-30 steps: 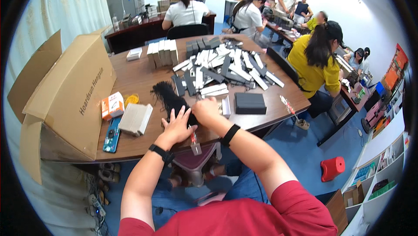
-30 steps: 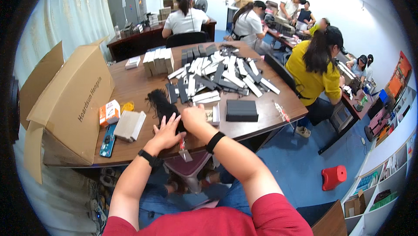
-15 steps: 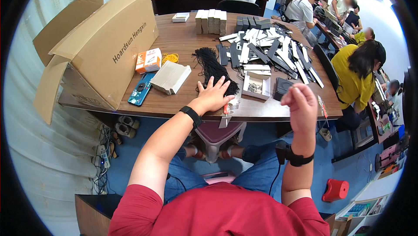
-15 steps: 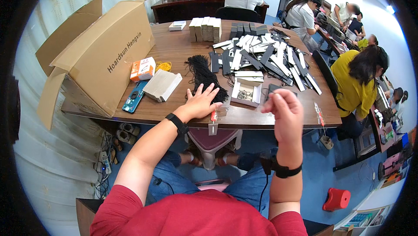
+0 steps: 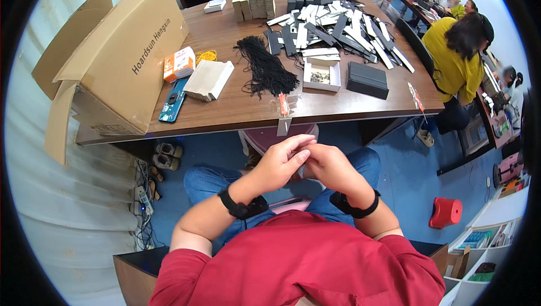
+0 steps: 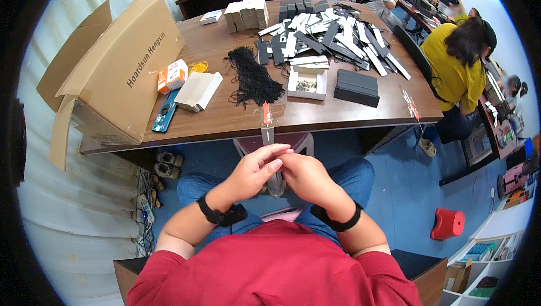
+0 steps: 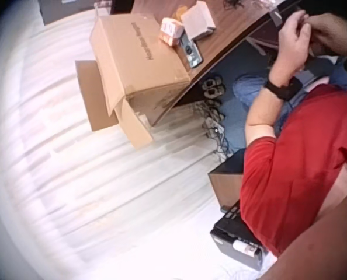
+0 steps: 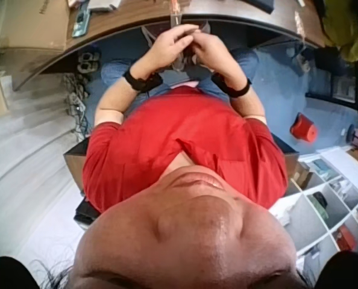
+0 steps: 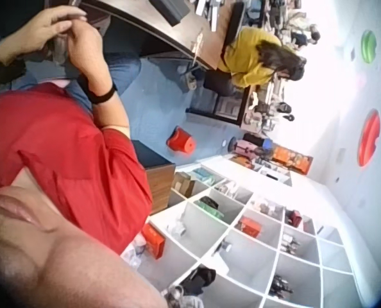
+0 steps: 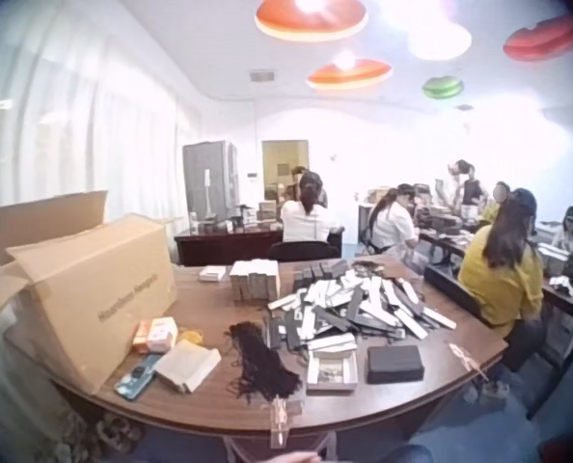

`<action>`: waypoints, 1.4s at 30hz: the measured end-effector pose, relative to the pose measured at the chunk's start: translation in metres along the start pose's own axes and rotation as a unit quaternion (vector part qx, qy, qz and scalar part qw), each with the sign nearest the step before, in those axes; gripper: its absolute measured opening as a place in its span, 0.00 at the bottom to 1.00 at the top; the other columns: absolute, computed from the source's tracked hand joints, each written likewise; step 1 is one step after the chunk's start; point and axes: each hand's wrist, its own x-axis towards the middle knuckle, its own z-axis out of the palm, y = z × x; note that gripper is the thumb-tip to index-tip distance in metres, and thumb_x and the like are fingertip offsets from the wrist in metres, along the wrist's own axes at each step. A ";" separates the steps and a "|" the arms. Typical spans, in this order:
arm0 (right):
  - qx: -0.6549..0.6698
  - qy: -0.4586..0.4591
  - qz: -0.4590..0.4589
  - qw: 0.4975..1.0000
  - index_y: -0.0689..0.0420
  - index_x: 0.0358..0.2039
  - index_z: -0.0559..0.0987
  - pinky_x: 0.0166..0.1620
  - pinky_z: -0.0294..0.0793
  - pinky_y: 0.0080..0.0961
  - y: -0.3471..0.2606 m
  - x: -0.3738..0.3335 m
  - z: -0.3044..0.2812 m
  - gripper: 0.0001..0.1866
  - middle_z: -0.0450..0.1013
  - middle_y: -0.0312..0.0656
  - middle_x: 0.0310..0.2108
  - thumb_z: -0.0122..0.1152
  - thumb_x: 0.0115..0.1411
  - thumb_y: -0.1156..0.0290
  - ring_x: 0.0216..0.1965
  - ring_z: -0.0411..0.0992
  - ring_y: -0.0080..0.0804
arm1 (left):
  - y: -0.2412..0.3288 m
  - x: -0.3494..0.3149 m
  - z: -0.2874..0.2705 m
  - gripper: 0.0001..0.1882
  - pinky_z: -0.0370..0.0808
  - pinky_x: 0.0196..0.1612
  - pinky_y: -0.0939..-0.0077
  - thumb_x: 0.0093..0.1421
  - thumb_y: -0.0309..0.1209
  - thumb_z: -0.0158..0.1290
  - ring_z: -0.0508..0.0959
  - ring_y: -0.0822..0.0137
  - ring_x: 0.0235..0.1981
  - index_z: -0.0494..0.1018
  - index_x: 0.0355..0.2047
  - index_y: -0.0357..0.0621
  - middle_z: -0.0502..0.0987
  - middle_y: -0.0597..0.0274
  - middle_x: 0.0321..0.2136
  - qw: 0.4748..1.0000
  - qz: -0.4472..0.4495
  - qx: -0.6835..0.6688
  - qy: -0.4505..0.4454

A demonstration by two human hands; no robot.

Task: Manually assemble product hanging tags by threading elastic cords through cardstock tags.

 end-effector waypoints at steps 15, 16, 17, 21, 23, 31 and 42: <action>0.114 -0.091 0.126 0.981 0.63 0.32 0.75 0.26 0.70 0.23 0.010 0.006 -0.003 0.05 0.74 0.42 0.21 0.55 0.54 0.79 0.23 0.72 0.22 | -0.039 -0.021 -0.005 0.06 0.57 0.19 0.87 0.62 0.28 0.51 0.62 0.84 0.17 0.74 0.36 0.38 0.69 0.74 0.20 0.979 -0.161 -0.046 0.117; 0.131 -0.108 0.125 0.978 0.63 0.33 0.73 0.29 0.71 0.26 0.011 0.007 -0.003 0.05 0.74 0.44 0.22 0.53 0.54 0.80 0.24 0.74 0.28 | -0.038 -0.021 -0.010 0.06 0.57 0.19 0.87 0.62 0.28 0.51 0.62 0.84 0.17 0.74 0.36 0.38 0.69 0.74 0.20 0.983 -0.132 -0.046 0.119; 0.129 -0.109 0.114 0.979 0.63 0.33 0.73 0.29 0.71 0.26 0.011 0.009 -0.003 0.05 0.74 0.44 0.22 0.53 0.54 0.80 0.24 0.74 0.28 | -0.036 -0.022 -0.015 0.07 0.60 0.21 0.88 0.62 0.28 0.51 0.65 0.83 0.19 0.74 0.37 0.38 0.71 0.72 0.22 0.984 -0.153 -0.003 0.089; 0.077 -0.112 0.059 0.989 0.61 0.34 0.70 0.32 0.72 0.33 0.008 0.019 0.000 0.07 0.74 0.48 0.25 0.54 0.54 0.78 0.28 0.74 0.44 | -0.033 -0.013 -0.010 0.09 0.67 0.27 0.88 0.61 0.27 0.51 0.70 0.81 0.24 0.74 0.41 0.38 0.75 0.69 0.26 0.990 -0.066 -0.054 0.112; 0.041 -0.103 0.065 0.992 0.60 0.34 0.69 0.32 0.72 0.35 0.006 0.025 -0.002 0.07 0.74 0.49 0.26 0.54 0.54 0.78 0.30 0.74 0.49 | -0.029 -0.007 -0.009 0.09 0.69 0.28 0.87 0.61 0.27 0.51 0.71 0.80 0.25 0.74 0.41 0.38 0.76 0.68 0.27 0.987 -0.084 -0.086 0.109; 0.023 -0.148 0.087 0.985 0.62 0.36 0.69 0.30 0.72 0.27 0.011 0.056 -0.020 0.08 0.73 0.45 0.23 0.52 0.54 0.80 0.25 0.74 0.33 | -0.016 0.008 -0.028 0.08 0.70 0.32 0.84 0.60 0.28 0.52 0.72 0.79 0.28 0.75 0.35 0.36 0.76 0.68 0.27 0.976 -0.171 0.101 0.085; -0.387 -0.024 0.170 0.906 0.54 0.30 0.82 0.36 0.74 0.33 0.122 0.176 -0.082 0.08 0.77 0.48 0.27 0.61 0.47 0.70 0.30 0.76 0.43 | -0.003 0.014 -0.034 0.05 0.52 0.17 0.90 0.59 0.28 0.54 0.58 0.86 0.16 0.74 0.34 0.39 0.70 0.74 0.21 0.954 -0.149 -0.221 0.140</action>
